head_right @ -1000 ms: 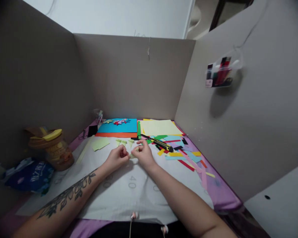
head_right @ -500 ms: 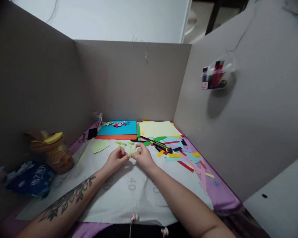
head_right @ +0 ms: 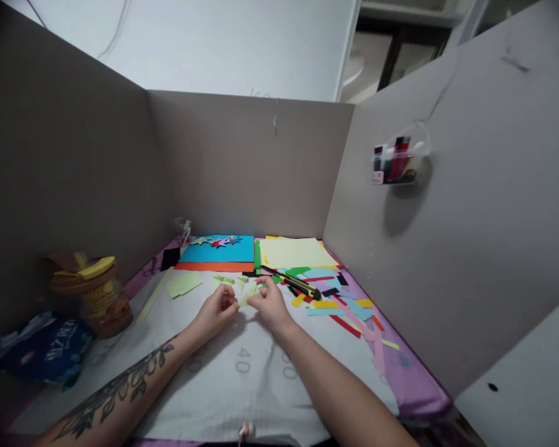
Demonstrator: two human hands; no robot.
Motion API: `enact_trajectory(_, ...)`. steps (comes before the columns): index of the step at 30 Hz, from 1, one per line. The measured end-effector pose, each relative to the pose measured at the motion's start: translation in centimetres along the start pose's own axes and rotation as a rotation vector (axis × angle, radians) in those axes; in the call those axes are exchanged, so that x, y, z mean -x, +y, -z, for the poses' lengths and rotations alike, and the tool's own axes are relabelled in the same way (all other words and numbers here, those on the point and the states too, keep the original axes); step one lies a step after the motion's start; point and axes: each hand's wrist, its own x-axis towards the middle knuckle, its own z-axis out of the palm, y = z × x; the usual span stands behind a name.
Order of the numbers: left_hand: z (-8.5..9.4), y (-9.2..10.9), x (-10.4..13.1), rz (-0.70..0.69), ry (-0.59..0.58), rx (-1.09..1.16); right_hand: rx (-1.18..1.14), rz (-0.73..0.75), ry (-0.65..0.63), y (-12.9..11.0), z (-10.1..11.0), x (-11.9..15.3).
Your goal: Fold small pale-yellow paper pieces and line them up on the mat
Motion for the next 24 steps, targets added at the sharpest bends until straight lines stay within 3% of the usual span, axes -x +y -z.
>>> enact_trajectory(5, 0.4, 0.4, 0.2, 0.057, 0.012, 0.022, 0.001, 0.031, 0.097, -0.2, 1.3, -0.7)
enact_trajectory(10, 0.3, 0.2, 0.0, 0.105, -0.006, 0.120, 0.192, 0.027, -0.029, 0.1, -0.4, 0.4)
enact_trajectory(14, 0.4, 0.1, 0.0, 0.107, -0.023, 0.050, 0.357, 0.089, -0.067, 0.7, -1.3, 1.0)
enact_trajectory(24, 0.8, 1.0, 0.0, 0.172, -0.011, 0.031, 0.320, 0.032, -0.111, 0.1, 1.3, -0.1)
